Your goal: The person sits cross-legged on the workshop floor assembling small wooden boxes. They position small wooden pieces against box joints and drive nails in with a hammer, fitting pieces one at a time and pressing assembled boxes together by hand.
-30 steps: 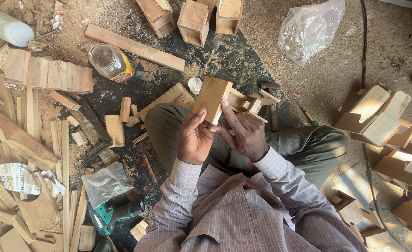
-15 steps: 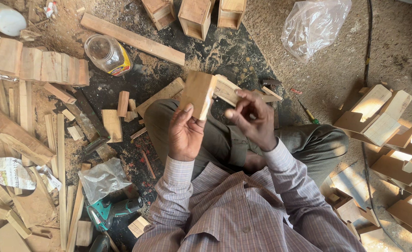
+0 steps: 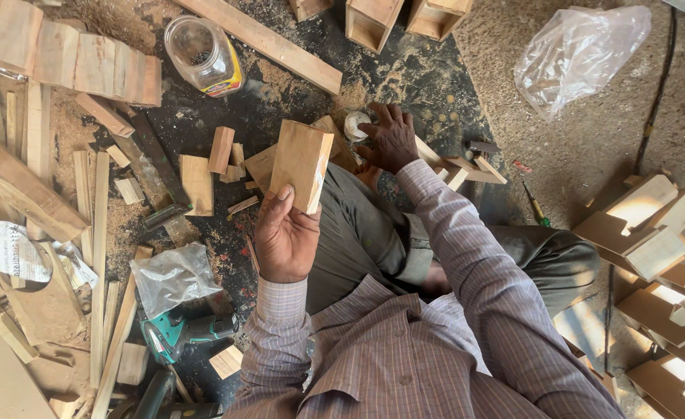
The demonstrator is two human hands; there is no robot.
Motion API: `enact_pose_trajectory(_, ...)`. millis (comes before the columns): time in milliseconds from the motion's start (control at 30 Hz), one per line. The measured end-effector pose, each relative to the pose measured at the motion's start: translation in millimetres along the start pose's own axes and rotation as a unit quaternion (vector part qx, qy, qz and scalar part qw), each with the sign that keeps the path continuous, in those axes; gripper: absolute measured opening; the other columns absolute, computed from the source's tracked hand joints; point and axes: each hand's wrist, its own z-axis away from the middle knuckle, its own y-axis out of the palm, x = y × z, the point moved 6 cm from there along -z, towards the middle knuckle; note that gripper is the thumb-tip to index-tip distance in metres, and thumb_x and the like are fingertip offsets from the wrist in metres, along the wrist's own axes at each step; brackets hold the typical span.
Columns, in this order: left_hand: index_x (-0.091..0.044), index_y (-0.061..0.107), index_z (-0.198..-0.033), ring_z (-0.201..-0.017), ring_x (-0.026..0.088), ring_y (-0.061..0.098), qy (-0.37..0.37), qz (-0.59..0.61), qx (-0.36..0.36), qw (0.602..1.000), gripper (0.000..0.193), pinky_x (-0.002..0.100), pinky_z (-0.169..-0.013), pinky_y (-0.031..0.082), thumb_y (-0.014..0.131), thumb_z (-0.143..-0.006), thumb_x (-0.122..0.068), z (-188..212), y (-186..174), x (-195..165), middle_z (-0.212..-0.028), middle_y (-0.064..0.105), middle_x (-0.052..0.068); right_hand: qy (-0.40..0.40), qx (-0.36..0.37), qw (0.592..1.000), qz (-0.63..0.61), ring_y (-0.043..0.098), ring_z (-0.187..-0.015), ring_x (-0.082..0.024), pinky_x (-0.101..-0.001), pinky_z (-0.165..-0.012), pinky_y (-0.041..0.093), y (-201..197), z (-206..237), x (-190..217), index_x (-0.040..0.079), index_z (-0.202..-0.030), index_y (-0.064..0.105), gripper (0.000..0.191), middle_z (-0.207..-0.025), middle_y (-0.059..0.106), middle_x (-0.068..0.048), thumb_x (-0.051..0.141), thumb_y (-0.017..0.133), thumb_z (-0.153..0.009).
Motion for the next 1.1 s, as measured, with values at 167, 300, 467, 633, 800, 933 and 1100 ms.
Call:
enact_pose_trajectory(167,-0.001,0.064,-0.126,-0.112,0.017,0.070,-0.005,0.022,0.016,1.000,0.026,0.034,-0.093,0.059,0.071,-0.101,-0.004,-17,-4,-13,-0.123,0.071,0.009,-0.006,0.028,0.999,0.045,0.043,-0.129,-0.031,-0.0519,-0.100,0.036,34,-31,-1,0.020,-0.105,0.082,0.043,-0.143,0.052,-0.008,0.048,0.087,-0.072)
enact_pose_trajectory(300,-0.003,0.064,-0.123,-0.110,0.017,0.071,-0.009,0.007,-0.007,1.000,0.028,0.035,-0.093,0.059,0.072,-0.096,-0.004,-26,-13,-18,-0.120,0.072,0.008,0.000,0.051,0.996,0.073,0.044,-0.128,-0.030,-0.0515,-0.099,0.035,47,-42,1,0.018,-0.104,0.082,0.043,-0.140,0.055,-0.006,0.053,0.083,-0.079)
enact_pose_trajectory(467,-0.004,0.064,-0.119,-0.111,0.017,0.071,-0.014,0.021,0.002,1.000,0.022,0.036,-0.096,0.060,0.072,-0.099,-0.003,-32,-16,-20,-0.120,0.073,0.008,0.013,0.075,0.994,0.077,0.046,-0.124,-0.028,-0.0505,-0.103,0.035,58,-46,-2,0.020,-0.098,0.083,0.035,-0.134,0.059,-0.005,0.053,0.080,-0.086)
enact_pose_trajectory(633,-0.003,0.065,-0.122,-0.111,0.018,0.071,-0.009,0.005,-0.006,1.000,0.026,0.036,-0.093,0.060,0.072,-0.097,-0.004,-31,-15,-22,-0.120,0.073,0.009,0.022,0.050,0.998,0.026,0.047,-0.125,-0.028,-0.0507,-0.104,0.035,60,-41,-2,0.021,-0.096,0.083,0.029,-0.137,0.059,-0.004,0.048,0.083,-0.085)
enact_pose_trajectory(800,-0.003,0.065,-0.122,-0.114,0.019,0.071,-0.015,0.010,-0.001,1.000,0.025,0.036,-0.098,0.060,0.072,-0.097,-0.002,-26,-9,-20,-0.122,0.073,0.010,0.038,0.011,0.999,-0.024,0.047,-0.128,-0.033,-0.0567,-0.101,0.033,45,-32,-5,0.019,-0.110,0.078,0.048,-0.141,0.055,-0.009,0.044,0.090,-0.070)
enact_pose_trajectory(933,-0.003,0.065,-0.119,-0.114,0.019,0.071,-0.017,0.011,-0.002,1.000,0.023,0.036,-0.097,0.060,0.072,-0.097,-0.003,-23,-6,-17,-0.121,0.073,0.009,0.093,0.017,0.989,-0.111,0.046,-0.133,-0.035,-0.0594,-0.102,0.033,38,-25,-17,0.015,-0.117,0.071,0.058,-0.145,0.054,-0.008,0.043,0.091,-0.071)
enact_pose_trajectory(1100,-0.003,0.066,-0.119,-0.109,0.018,0.072,-0.022,0.007,-0.001,1.000,0.023,0.035,-0.092,0.061,0.073,-0.096,-0.004,-18,-3,-9,-0.118,0.074,0.009,0.097,0.031,0.979,-0.179,0.047,-0.134,-0.037,-0.0601,-0.103,0.038,39,-19,-33,0.011,-0.109,0.069,0.050,-0.147,0.055,-0.007,0.038,0.090,-0.072)
